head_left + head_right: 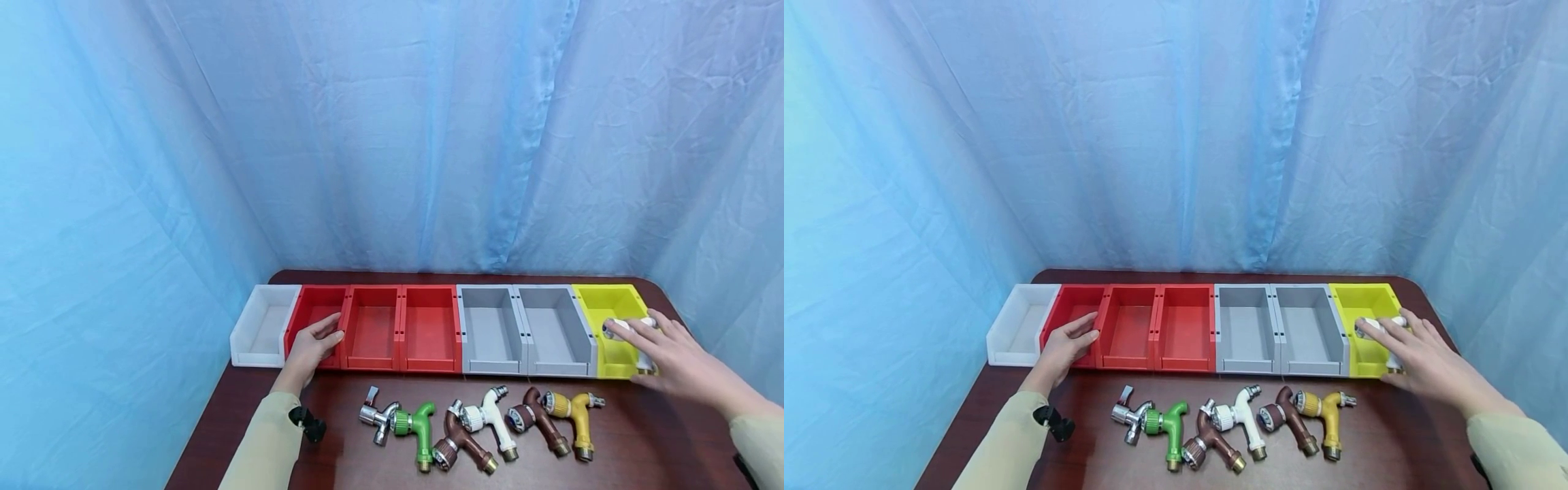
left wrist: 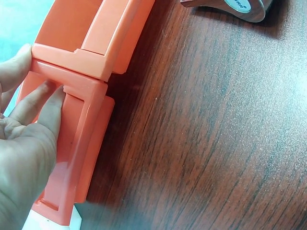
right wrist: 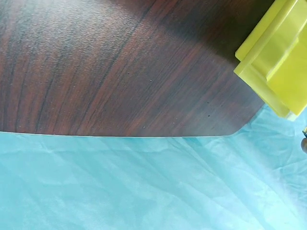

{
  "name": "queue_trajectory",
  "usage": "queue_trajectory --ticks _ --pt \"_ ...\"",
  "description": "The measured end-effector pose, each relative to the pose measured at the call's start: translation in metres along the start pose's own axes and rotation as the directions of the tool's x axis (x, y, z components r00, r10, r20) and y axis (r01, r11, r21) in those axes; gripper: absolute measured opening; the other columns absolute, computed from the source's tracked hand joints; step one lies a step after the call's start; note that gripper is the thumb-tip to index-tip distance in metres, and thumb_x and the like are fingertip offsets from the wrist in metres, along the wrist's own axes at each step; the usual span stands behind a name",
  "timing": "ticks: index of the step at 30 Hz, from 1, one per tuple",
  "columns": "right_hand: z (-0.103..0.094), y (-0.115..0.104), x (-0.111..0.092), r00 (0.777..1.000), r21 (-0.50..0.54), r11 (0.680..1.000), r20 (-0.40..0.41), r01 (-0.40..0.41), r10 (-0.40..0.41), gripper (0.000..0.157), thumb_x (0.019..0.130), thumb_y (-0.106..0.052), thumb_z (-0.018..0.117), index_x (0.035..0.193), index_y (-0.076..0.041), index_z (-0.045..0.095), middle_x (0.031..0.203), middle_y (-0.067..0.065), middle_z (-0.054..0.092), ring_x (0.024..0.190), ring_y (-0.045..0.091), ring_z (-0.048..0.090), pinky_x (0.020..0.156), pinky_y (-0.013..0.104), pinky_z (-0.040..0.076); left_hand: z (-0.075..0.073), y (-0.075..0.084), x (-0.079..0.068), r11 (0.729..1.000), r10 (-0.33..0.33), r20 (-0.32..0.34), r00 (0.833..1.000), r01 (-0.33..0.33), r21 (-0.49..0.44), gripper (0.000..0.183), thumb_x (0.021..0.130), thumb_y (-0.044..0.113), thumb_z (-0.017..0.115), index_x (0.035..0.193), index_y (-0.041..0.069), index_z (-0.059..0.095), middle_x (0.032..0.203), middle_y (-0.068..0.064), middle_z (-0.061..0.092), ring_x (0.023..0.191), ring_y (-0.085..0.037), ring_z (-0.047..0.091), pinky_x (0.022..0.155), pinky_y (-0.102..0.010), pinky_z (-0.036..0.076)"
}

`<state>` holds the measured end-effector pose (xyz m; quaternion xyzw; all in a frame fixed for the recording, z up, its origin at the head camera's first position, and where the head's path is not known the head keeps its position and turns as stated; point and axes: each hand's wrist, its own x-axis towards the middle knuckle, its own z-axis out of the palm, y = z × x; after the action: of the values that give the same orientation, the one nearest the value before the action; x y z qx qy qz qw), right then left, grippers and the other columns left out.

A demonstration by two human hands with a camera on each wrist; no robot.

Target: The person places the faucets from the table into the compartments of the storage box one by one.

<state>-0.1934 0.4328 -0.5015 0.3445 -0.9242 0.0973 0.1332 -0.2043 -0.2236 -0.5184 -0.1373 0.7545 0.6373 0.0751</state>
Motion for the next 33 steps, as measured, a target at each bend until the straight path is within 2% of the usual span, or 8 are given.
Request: queue_trajectory --ticks 5,8,12,16,21,26,28,33 --pt "0.003 0.005 0.005 1.000 -0.007 1.000 0.016 -0.012 0.012 0.092 0.060 -0.036 0.082 0.141 -0.016 0.042 0.131 0.014 0.047 0.123 0.048 0.027 0.102 0.062 0.017 0.000 0.000 0.000 1.000 0.002 -0.002 1.000 -0.002 0.000 0.058 0.079 0.024 0.074 0.132 0.035 0.052 0.133 0.003 0.048 0.121 -0.025 0.043 0.083 -0.038 0.051" --pt "0.005 0.006 0.007 0.999 -0.008 0.999 0.037 -0.036 0.037 0.097 0.057 -0.030 0.084 0.142 -0.018 0.040 0.132 0.014 0.046 0.122 0.048 0.028 0.101 0.063 0.017 0.000 -0.001 0.000 1.000 0.005 0.001 1.000 -0.005 -0.002 0.059 0.079 0.024 0.075 0.132 0.036 0.051 0.132 0.004 0.048 0.120 -0.024 0.044 0.083 -0.038 0.051" --pt "0.008 0.010 0.010 0.999 -0.017 0.999 0.041 -0.034 0.035 0.099 0.054 -0.030 0.086 0.141 -0.018 0.041 0.129 0.015 0.048 0.119 0.047 0.031 0.090 0.061 0.026 0.000 -0.001 0.000 1.000 0.012 0.003 1.000 -0.012 0.001 0.060 0.079 0.025 0.075 0.133 0.035 0.050 0.133 0.005 0.048 0.120 -0.024 0.045 0.083 -0.037 0.051" --pt "0.011 0.013 0.014 0.998 -0.027 0.999 0.051 -0.025 0.027 0.102 0.052 -0.033 0.087 0.142 -0.019 0.040 0.127 0.017 0.049 0.116 0.045 0.033 0.084 0.059 0.028 0.000 -0.002 0.000 1.000 0.014 0.001 1.000 -0.014 0.006 0.059 0.079 0.024 0.074 0.133 0.035 0.051 0.132 0.004 0.048 0.120 -0.025 0.044 0.083 -0.038 0.051" --pt "0.013 0.014 0.017 0.996 -0.030 0.998 0.079 -0.047 0.049 0.105 0.053 -0.034 0.088 0.143 -0.020 0.037 0.127 0.021 0.049 0.118 0.049 0.031 0.084 0.063 0.027 0.000 -0.002 0.000 1.000 0.012 -0.011 1.000 -0.012 0.005 0.061 0.076 0.029 0.077 0.131 0.037 0.052 0.132 0.005 0.048 0.119 -0.024 0.045 0.082 -0.037 0.052" --pt "0.016 0.015 0.017 0.984 -0.008 0.994 0.140 -0.111 0.111 0.103 0.056 -0.032 0.087 0.144 -0.023 0.035 0.132 0.023 0.045 0.124 0.052 0.025 0.091 0.070 0.020 0.001 -0.004 0.000 1.000 0.011 -0.010 1.000 -0.011 -0.002 0.066 0.070 0.037 0.080 0.130 0.038 0.052 0.131 0.007 0.049 0.119 -0.023 0.045 0.082 -0.036 0.052" --pt "0.017 0.015 0.018 0.975 -0.009 0.991 0.176 -0.136 0.135 0.104 0.057 -0.033 0.086 0.145 -0.024 0.032 0.134 0.024 0.043 0.127 0.053 0.020 0.094 0.071 0.016 0.001 -0.004 0.000 1.000 0.012 -0.011 1.000 -0.012 -0.004 0.064 0.072 0.034 0.079 0.130 0.038 0.052 0.131 0.007 0.049 0.119 -0.023 0.045 0.082 -0.036 0.052" --pt "0.015 0.017 0.024 0.959 -0.008 0.988 0.238 -0.156 0.153 0.106 0.058 -0.035 0.086 0.147 -0.026 0.029 0.134 0.025 0.041 0.128 0.055 0.015 0.092 0.071 0.016 0.001 -0.004 0.001 1.000 0.016 -0.017 1.000 -0.016 -0.001 0.058 0.078 0.026 0.076 0.130 0.038 0.052 0.131 0.007 0.049 0.119 -0.023 0.045 0.082 -0.036 0.052"
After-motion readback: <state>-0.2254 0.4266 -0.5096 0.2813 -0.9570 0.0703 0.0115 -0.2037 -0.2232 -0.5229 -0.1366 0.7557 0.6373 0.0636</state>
